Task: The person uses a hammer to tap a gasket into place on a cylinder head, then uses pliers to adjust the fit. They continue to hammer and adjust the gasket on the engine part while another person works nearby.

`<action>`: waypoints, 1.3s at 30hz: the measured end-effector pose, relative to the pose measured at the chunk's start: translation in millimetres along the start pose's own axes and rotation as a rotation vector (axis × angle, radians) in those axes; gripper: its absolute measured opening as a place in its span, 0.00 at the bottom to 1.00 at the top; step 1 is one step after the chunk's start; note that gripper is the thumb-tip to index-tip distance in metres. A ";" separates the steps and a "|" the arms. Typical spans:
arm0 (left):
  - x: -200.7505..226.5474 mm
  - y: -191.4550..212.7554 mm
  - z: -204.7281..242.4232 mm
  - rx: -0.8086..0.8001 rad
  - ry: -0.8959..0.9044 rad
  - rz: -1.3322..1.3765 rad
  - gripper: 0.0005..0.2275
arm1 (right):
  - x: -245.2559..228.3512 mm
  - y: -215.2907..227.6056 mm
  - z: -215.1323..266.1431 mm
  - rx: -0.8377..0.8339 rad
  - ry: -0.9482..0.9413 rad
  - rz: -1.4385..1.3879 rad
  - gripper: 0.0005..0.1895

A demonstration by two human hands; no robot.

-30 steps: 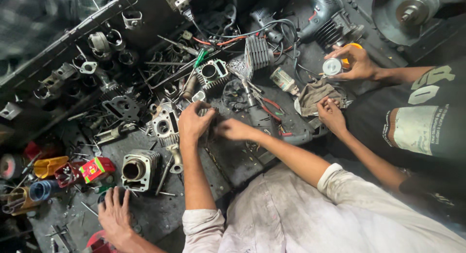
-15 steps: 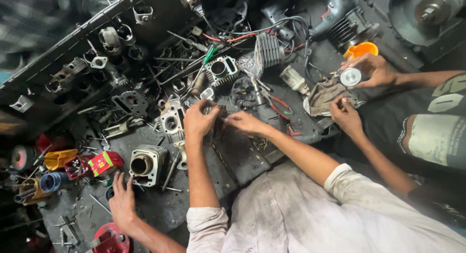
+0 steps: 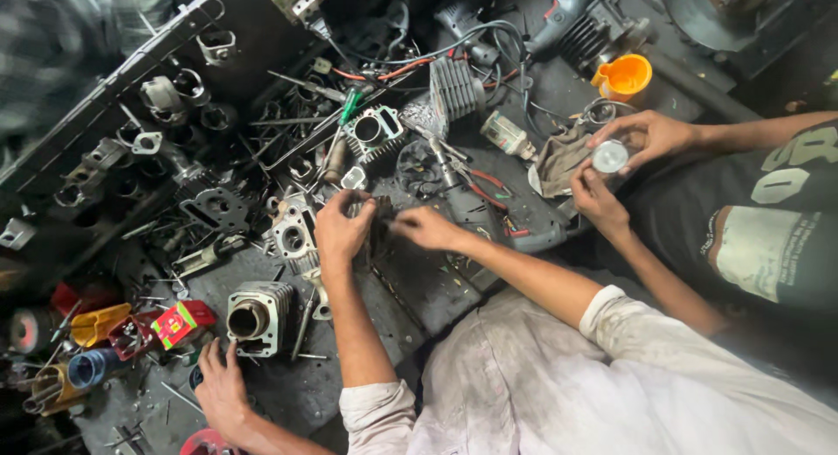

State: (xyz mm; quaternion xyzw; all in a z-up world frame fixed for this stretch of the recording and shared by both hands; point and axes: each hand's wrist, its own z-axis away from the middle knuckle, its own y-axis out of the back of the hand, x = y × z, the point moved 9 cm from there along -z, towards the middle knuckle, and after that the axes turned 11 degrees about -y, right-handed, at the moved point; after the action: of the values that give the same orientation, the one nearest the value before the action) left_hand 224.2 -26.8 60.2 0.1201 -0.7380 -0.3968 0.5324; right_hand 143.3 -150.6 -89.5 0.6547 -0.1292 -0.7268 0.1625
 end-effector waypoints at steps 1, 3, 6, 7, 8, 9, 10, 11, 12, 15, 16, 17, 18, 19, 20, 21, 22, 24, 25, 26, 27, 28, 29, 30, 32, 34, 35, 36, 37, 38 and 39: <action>0.6 -1.1 0.2 -0.002 0.000 0.005 0.12 | 7.2 7.4 0.6 0.080 -0.070 0.068 0.17; 0.6 -1.3 1.4 -0.004 0.003 0.012 0.12 | 15.4 4.7 0.7 0.067 -0.155 0.184 0.16; -2.2 0.4 2.2 -0.012 0.036 0.005 0.12 | 18.5 -10.7 -3.1 -0.077 -0.198 0.140 0.16; 0.7 0.8 -0.3 -0.002 0.011 0.010 0.12 | 19.4 -4.6 -5.4 -0.033 -0.214 0.005 0.16; 3.2 1.2 -2.7 0.007 -0.015 0.015 0.12 | 21.0 1.3 -6.9 0.011 -0.228 -0.130 0.15; 4.6 0.5 -1.4 0.017 -0.033 0.022 0.12 | 18.9 6.1 -5.3 0.068 -0.194 -0.094 0.14; 2.3 -1.2 -0.2 0.012 -0.012 0.022 0.12 | 16.4 10.8 -2.5 0.124 -0.159 -0.057 0.13; -0.6 -1.5 1.3 0.007 0.010 0.019 0.12 | 12.4 13.6 1.1 0.178 -0.123 -0.022 0.12; -3.2 -1.8 2.8 0.002 0.031 0.015 0.13 | 9.4 7.9 4.1 0.133 -0.104 0.001 0.12; 0.2 0.0 -0.2 0.016 -0.008 0.010 0.13 | -2.9 6.3 5.8 0.069 -0.036 -0.057 0.12; 0.9 -0.9 -1.3 0.011 -0.013 0.008 0.13 | -6.5 12.3 6.3 0.090 -0.014 -0.167 0.12; 0.7 -0.5 -1.2 0.009 -0.015 0.003 0.13 | -10.4 17.2 6.2 0.107 0.010 -0.278 0.11; 0.4 -0.3 -1.1 0.006 -0.016 -0.001 0.13 | -10.3 18.6 4.1 0.127 -0.028 -0.164 0.11; -2.0 -0.4 0.0 0.002 0.005 -0.011 0.13 | -9.2 20.1 3.5 0.145 -0.068 -0.052 0.11; -4.3 -0.9 0.9 -0.002 0.026 -0.021 0.13 | -7.3 22.1 3.1 0.164 -0.107 0.060 0.11; -6.3 -1.7 1.8 -0.013 0.043 -0.031 0.13 | -9.3 14.7 1.5 0.063 -0.086 0.079 0.11; -4.9 -1.9 2.1 -0.012 0.023 -0.026 0.13 | -10.5 7.0 2.1 -0.038 -0.064 0.097 0.11; -0.2 -2.1 -1.6 0.003 -0.022 -0.013 0.13 | -12.0 13.3 -3.3 -0.060 -0.031 0.048 0.12; -1.3 -2.7 -1.0 -0.004 -0.010 -0.009 0.13 | -12.5 20.7 -3.7 0.013 -0.023 -0.026 0.13; -2.5 -3.0 0.0 -0.011 0.002 -0.004 0.13 | -12.3 28.3 -5.4 0.087 -0.016 -0.099 0.14; -3.6 -2.4 -0.6 -0.014 0.012 -0.001 0.13 | -8.9 23.3 -6.5 0.064 -0.059 -0.012 0.14; -3.1 -0.6 -1.3 -0.005 0.004 -0.005 0.13 | -5.2 18.2 -7.9 0.043 -0.103 0.076 0.15; -2.2 -0.9 -1.0 -0.003 -0.004 -0.007 0.13 | 0.6 14.8 -7.4 0.023 -0.153 0.163 0.15; -1.3 -1.4 -0.6 -0.001 -0.012 -0.009 0.13 | -2.7 6.8 -3.2 -0.043 -0.104 0.070 0.15; -5.0 -2.1 0.6 0.007 0.031 0.006 0.13 | -10.7 -2.1 -0.3 -0.175 -0.005 -0.113 0.15; -5.7 -2.2 1.1 0.011 0.037 0.026 0.13 | -0.8 9.2 -0.5 0.000 -0.098 0.035 0.15; -4.7 -1.2 0.5 0.013 0.022 0.037 0.13 | 2.3 14.6 -1.2 0.087 -0.141 0.109 0.16; -3.8 -0.3 0.1 0.015 0.007 0.048 0.13 | 4.1 8.8 -3.5 0.033 -0.154 0.134 0.15; -4.6 -0.2 1.2 0.015 0.012 0.038 0.12 | 7.4 1.2 -3.3 -0.020 -0.173 0.156 0.14; -5.4 -0.5 2.2 0.015 0.016 0.027 0.12 | 11.6 -7.2 -0.5 -0.074 -0.192 0.177 0.14; -5.6 -1.4 2.4 0.014 0.020 0.019 0.12 | 12.6 -4.1 -4.0 -0.041 -0.176 0.096 0.14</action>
State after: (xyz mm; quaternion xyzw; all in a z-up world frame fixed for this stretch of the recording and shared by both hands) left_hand 224.0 -23.3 55.0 0.1210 -0.7365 -0.3853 0.5427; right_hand 145.9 -151.9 -103.0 0.5779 -0.1592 -0.7754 0.1985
